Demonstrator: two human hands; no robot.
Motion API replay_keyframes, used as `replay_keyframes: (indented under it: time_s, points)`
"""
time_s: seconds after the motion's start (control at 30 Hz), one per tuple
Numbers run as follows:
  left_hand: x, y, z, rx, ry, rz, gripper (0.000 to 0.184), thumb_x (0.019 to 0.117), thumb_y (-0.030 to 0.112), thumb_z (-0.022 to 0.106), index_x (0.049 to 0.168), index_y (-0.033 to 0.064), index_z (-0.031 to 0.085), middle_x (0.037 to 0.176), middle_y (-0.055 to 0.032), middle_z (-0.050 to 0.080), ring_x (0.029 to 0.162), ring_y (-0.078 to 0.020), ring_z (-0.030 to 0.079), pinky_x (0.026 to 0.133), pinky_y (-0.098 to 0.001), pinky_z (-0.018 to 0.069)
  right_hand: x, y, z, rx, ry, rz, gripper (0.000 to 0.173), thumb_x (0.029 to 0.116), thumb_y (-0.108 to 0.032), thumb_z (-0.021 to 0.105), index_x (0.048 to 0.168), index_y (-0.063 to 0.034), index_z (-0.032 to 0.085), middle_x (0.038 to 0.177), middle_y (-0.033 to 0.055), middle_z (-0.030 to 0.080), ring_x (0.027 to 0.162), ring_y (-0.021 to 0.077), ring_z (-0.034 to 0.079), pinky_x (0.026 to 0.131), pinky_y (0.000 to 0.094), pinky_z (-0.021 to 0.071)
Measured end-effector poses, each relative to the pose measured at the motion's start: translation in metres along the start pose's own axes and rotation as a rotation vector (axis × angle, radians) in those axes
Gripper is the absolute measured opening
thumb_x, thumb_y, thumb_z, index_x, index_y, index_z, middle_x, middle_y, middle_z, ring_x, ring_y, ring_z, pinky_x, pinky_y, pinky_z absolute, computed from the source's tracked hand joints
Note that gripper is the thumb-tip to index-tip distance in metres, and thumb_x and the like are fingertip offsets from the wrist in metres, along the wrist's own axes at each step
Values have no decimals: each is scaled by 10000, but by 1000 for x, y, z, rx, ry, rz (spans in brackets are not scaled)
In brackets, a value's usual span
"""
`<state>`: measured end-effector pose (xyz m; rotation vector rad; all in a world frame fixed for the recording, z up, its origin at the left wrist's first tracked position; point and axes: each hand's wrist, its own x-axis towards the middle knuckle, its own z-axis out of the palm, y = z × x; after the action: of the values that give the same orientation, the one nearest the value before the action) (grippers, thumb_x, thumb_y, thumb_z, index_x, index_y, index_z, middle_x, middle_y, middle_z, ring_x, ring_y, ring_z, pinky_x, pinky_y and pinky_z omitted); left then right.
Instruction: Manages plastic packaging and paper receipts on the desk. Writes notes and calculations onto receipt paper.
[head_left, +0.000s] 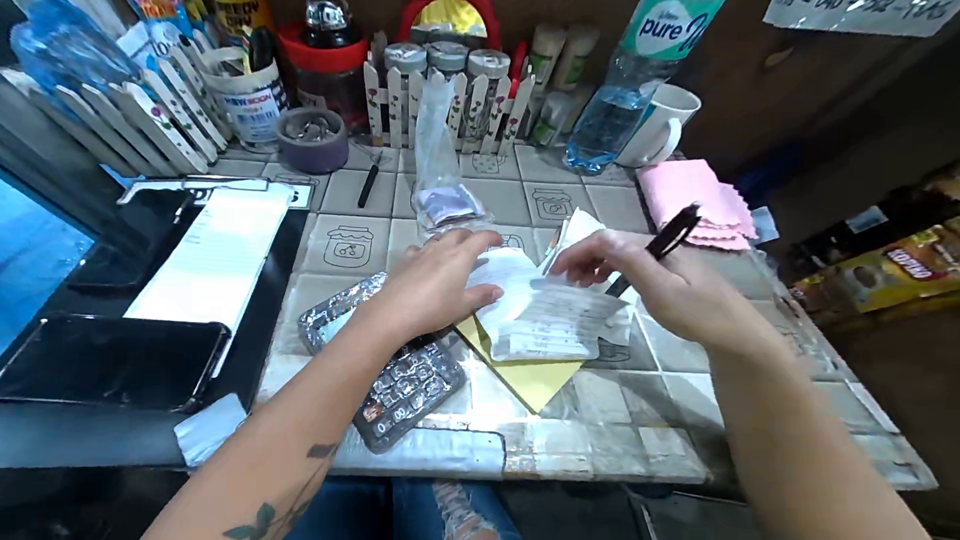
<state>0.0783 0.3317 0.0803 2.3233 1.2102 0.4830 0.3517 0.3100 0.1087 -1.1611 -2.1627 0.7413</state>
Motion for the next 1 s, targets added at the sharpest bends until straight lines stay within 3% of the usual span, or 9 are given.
replay_keyframes:
  time_s: [0.17,0.27,0.37,0.5,0.6,0.7,0.8,0.93,1.0]
  points:
    - [0,2,1,32,-74,200,529,935,121,712,1434,257,598,1572,-114,444,1465,-362,383,1101,-675,346,-20,-2,-20,389,-491,-144,641,1061,-617,295,1052,-190,773,986,-71,780,915,74,738,850,298,620]
    - [-11,13,-4,164,-157,275,429,993,167,651,1412,257,628,1579,-71,462,1510,-337,335,1174,-722,181,-28,-1,-27,585,-820,-317,585,1086,-513,358,1089,-112,783,1040,9,791,917,162,773,818,335,660]
    - [-37,39,-12,231,-252,326,373,1037,294,582,1402,244,639,1539,-53,516,1485,-294,396,1198,-707,173,-29,6,-32,858,-567,-443,569,1054,-545,383,830,-170,749,775,-46,747,717,104,736,654,285,620]
    - [-76,80,20,282,-361,295,512,995,527,582,1426,253,621,1532,-76,521,1479,-323,398,1220,-681,166,-13,12,-36,923,-163,-320,599,1039,-555,365,563,-241,551,488,-135,463,458,13,488,483,230,442]
    - [-87,105,58,248,-401,119,842,907,679,598,1597,251,377,1684,-151,248,1563,-414,144,1220,-673,123,1,-3,-11,796,-52,-91,656,976,-757,288,710,-288,661,587,-120,609,504,9,568,474,215,483]
    - [-94,118,92,279,-170,40,909,872,787,506,1585,231,409,1657,-212,283,1537,-473,189,1193,-684,206,13,-25,12,654,-171,-110,640,991,-731,313,1079,-239,712,967,-49,768,818,74,725,629,248,598]
    - [-91,127,119,335,95,-1,952,836,866,419,1527,218,505,1584,-258,397,1485,-484,321,1162,-674,282,21,-43,45,538,-160,-141,344,1088,-360,423,1012,-130,666,903,-24,691,759,80,660,594,235,555]
    - [-93,133,131,292,221,-10,1066,841,885,345,1524,78,481,1563,-273,417,1468,-463,364,1163,-610,334,28,-33,76,484,-191,-108,285,1069,-200,376,1059,-56,622,875,12,683,697,61,607,564,202,477]
    - [-100,126,129,244,227,3,1098,856,884,313,1519,23,464,1570,-228,432,1487,-414,357,1189,-573,324,28,-21,85,450,-143,-158,273,1068,-196,394,977,-67,616,795,-33,622,640,11,537,552,167,424]
